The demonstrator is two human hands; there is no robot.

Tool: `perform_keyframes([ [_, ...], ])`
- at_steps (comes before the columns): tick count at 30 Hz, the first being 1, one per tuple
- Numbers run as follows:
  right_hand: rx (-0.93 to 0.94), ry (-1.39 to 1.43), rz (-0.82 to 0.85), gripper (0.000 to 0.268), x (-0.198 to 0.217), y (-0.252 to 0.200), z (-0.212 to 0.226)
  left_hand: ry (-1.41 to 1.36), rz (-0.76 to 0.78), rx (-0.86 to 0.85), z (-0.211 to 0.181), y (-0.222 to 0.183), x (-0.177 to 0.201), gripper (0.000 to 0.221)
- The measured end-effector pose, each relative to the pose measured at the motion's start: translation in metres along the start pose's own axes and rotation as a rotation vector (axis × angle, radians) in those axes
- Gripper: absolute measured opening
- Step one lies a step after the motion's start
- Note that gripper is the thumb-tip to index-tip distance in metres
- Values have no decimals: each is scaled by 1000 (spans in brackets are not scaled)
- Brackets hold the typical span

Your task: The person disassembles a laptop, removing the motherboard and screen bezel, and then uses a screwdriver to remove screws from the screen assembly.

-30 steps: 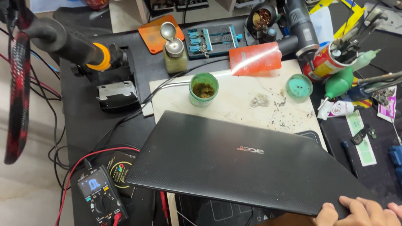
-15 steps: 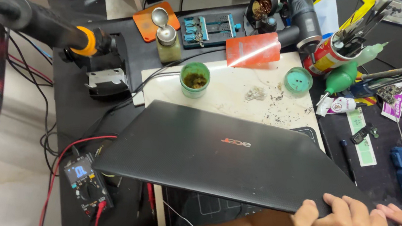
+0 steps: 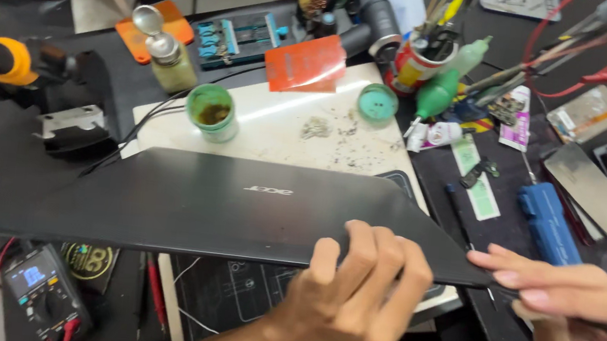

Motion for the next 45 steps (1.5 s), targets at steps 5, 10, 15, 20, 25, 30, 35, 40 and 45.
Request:
perform_keyframes([
  [5, -96, 68, -98, 9, -1, 22, 6, -5, 1, -6, -15, -14, -12, 11],
  [10, -53, 78, -80, 8, -5, 17, 9, 4, -12, -1, -21, -23, -14, 12],
  [15, 13, -15, -75, 9, -7, 19, 16, -9, 7, 6, -20, -22, -14, 10],
  [20, 18, 80, -58, 15, 0, 24, 10, -50, 46, -37, -17, -21, -15, 14],
  [25, 96, 31, 95, 22, -4, 26, 23, -139, 59, -49, -15, -24, -8, 24],
  [30, 182, -110, 186, 29, -22, 33, 42, -154, 46, -32, -16, -27, -4, 25],
  [35, 219, -253, 181, 32, -39, 39, 60, -113, 33, 1, -16, -32, -1, 22],
  [40, 286, -283, 175, 31, -39, 39, 67, -92, 13, 79, -6, -33, 1, 16],
  [45, 271, -237, 211, 31, -37, 31, 58, -43, -5, 101, -2, -37, 2, 17],
])
Point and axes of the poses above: each hand's wrist, its own y-axis towards the middle knuckle, its own x-axis out of the back of the hand, z = x × y, the point moved 10 cm from there along y, towards the middle knuckle, and after that the axes turned 5 degrees about x, right-handed, at the moved point
